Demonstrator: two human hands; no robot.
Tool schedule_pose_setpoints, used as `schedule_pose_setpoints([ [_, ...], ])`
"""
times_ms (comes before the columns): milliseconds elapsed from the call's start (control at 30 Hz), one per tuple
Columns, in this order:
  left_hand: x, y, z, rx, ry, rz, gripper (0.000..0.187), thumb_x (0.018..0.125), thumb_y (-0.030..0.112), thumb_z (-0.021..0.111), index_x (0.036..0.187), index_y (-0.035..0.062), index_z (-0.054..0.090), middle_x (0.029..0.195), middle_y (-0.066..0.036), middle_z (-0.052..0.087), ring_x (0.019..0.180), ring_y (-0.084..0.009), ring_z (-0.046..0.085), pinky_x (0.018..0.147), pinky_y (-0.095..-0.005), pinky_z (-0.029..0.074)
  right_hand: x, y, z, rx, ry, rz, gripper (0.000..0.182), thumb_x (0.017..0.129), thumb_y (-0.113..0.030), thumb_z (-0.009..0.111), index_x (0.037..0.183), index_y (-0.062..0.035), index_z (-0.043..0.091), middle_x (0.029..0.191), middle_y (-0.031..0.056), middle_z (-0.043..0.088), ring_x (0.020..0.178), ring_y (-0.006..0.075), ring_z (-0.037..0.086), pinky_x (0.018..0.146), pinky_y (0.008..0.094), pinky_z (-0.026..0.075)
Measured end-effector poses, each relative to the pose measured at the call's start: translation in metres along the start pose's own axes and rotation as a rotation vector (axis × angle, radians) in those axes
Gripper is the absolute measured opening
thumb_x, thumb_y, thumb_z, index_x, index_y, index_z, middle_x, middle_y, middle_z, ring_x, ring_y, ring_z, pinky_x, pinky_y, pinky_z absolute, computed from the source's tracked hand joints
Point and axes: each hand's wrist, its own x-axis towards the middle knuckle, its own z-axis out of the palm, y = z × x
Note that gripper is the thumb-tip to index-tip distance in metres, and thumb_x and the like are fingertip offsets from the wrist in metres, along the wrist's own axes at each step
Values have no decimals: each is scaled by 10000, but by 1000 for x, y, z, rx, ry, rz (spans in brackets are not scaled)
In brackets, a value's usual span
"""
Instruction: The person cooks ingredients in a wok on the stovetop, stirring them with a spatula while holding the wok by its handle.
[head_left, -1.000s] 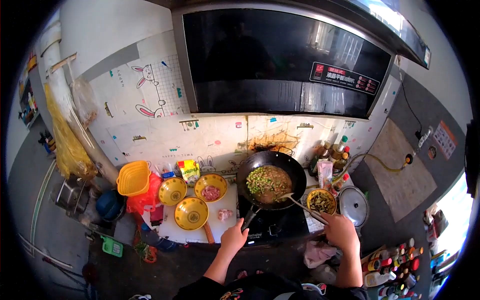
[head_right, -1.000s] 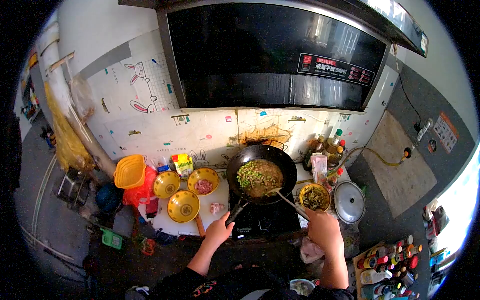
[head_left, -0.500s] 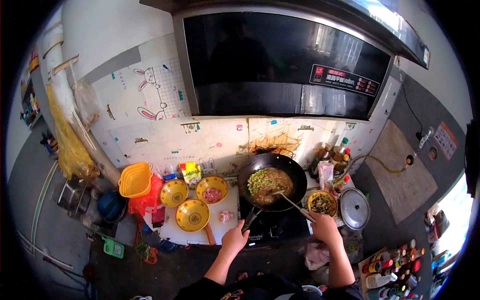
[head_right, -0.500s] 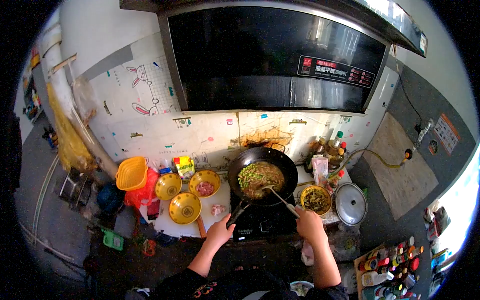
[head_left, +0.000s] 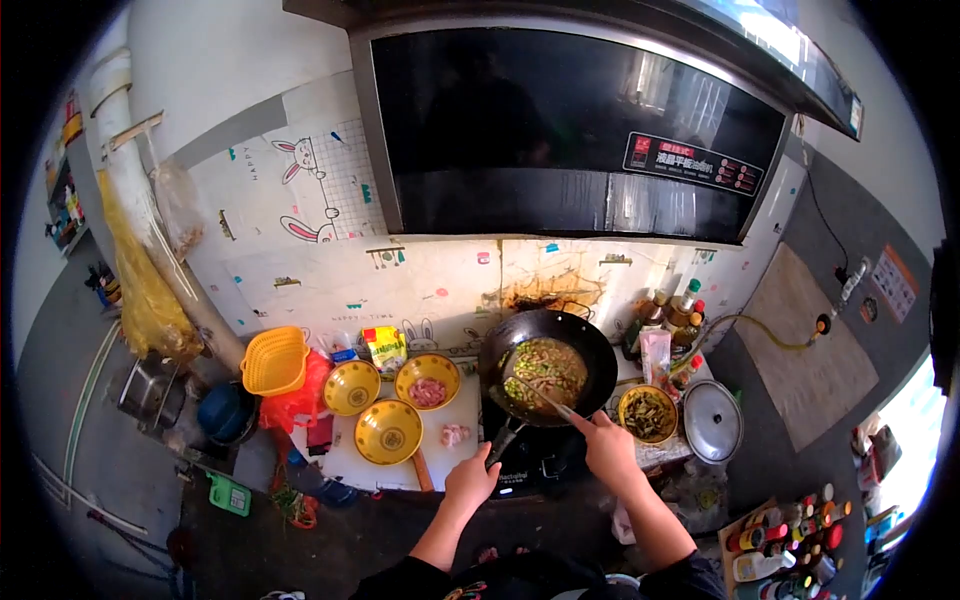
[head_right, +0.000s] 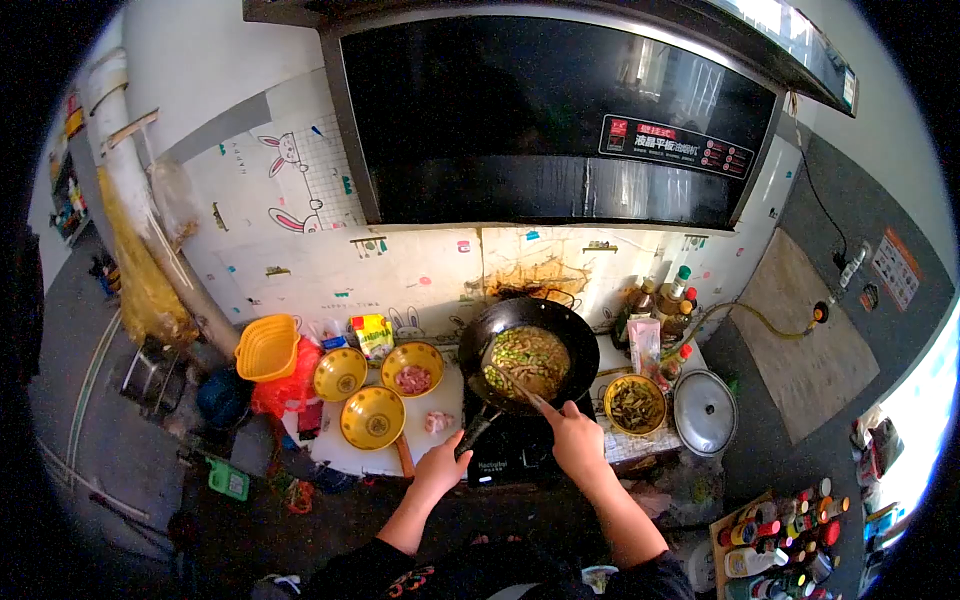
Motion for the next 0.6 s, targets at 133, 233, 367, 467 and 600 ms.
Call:
schedule_pose_setpoints([
  [133,-2,3,-2,-2,12,-14,517,859,352,512,1312,127,405,869,-185,631,754,-351,607,649,-428,491,7,6,17,-33,27,15,488,714,12,513,1166,-169,546,862,121,530,754,318,582,639,393,479],
  [233,-3,5,-2,-50,72,-26,468,807,321,559,1227,128,488,814,-185,633,752,-361,608,660,-446,486,4,24,25,-46,-14,58,540,727,27,511,1228,-175,493,910,133,522,743,317,590,614,388,491],
  [367,-3,6,-3,-50,65,-27,470,807,323,559,1228,127,485,819,-188,633,755,-361,608,660,-447,486,1,38,18,-52,-50,70,596,744,21,513,1288,-213,444,943,143,516,728,315,596,587,387,502],
  [467,-2,7,-5,-41,45,-29,469,809,323,556,1230,128,484,824,-190,633,759,-361,609,662,-447,486,8,31,5,-56,-26,42,602,738,20,512,1287,-219,445,926,139,519,723,315,595,577,387,498],
  [600,-3,6,-3,-39,38,-39,472,817,327,547,1241,132,476,828,-189,633,766,-362,607,666,-443,485,19,19,15,-14,38,15,598,734,28,515,1280,-207,452,903,140,512,687,314,587,570,397,493],
])
